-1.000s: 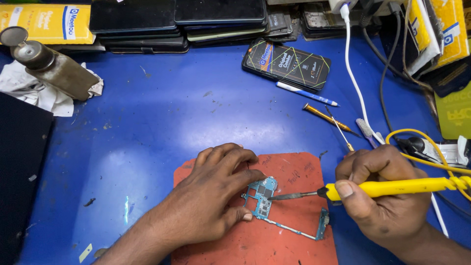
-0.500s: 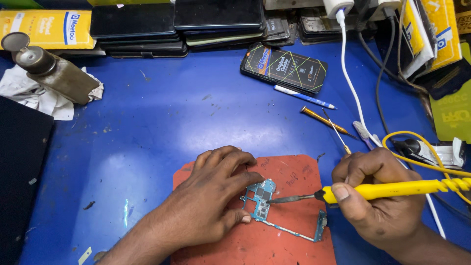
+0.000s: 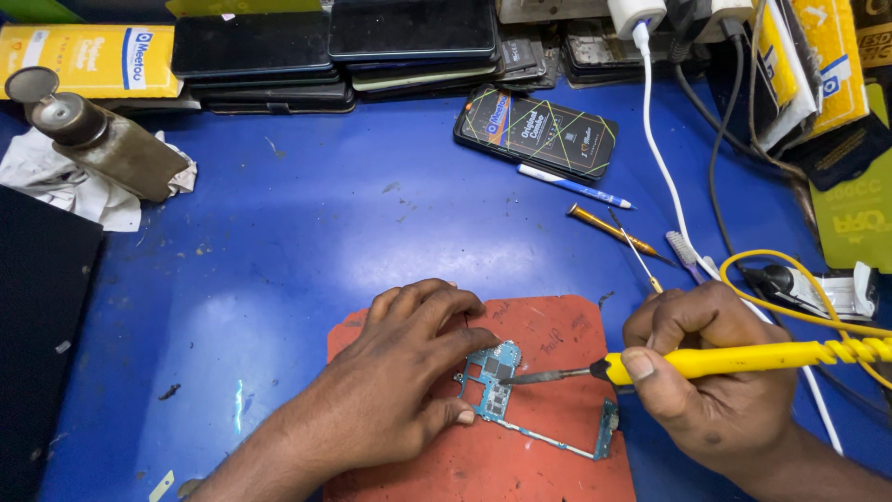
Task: The person holds a phone motherboard steady on a red mat with one hand while using a yellow-handled soldering iron with the other, working the iron along the board's edge and connectors to rework solder joints. They briefly gesture away mid-task, then resume soldering the board for the rest of the clip.
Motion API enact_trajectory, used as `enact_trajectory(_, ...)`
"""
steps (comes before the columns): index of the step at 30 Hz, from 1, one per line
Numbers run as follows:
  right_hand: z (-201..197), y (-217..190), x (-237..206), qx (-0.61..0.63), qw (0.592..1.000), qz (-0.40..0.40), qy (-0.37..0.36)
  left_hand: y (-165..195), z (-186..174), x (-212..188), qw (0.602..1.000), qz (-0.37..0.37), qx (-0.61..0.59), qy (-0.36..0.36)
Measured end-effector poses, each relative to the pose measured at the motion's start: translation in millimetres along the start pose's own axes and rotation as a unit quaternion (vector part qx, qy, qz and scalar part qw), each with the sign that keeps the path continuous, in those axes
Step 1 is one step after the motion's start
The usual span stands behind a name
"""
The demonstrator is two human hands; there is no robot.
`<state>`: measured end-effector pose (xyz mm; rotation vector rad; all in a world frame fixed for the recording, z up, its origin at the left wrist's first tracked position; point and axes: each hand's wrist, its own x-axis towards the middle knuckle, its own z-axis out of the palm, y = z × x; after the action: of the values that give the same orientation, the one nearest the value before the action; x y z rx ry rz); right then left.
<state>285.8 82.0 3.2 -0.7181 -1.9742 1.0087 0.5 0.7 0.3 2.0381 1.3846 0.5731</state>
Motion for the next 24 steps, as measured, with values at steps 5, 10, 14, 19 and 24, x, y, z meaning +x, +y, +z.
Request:
enact_trajectory(5, -1.0, -0.7, 0.3, -0.012, 1.0, -0.006, 0.002, 2.0, -1.5, 0.9, 1.0, -0.011, -0.003, -0.004)
enact_trajectory(10, 1.3, 0.1, -0.1, 0.01, 1.0, -0.007, -0.002, 2.0, -1.1, 1.1, 1.0, -0.009, -0.003, -0.002)
enact_trajectory(14, -1.4, -0.2, 0.5, -0.005, 1.0, -0.001, 0.001, 2.1, -1.1, 1.0, 1.0, -0.005, -0.001, 0.001)
enact_trajectory(19, -0.7, 0.9, -0.2, 0.018, 1.0, 0.001, -0.005, 1.9, -0.8, 0.6, 1.0, 0.001, -0.004, 0.003)
enact_trajectory(24, 0.1, 1.9, -1.2, 0.023, 1.0, 0.007, -0.011, 1.7, -0.9, 0.8, 1.0, -0.002, 0.001, 0.001)
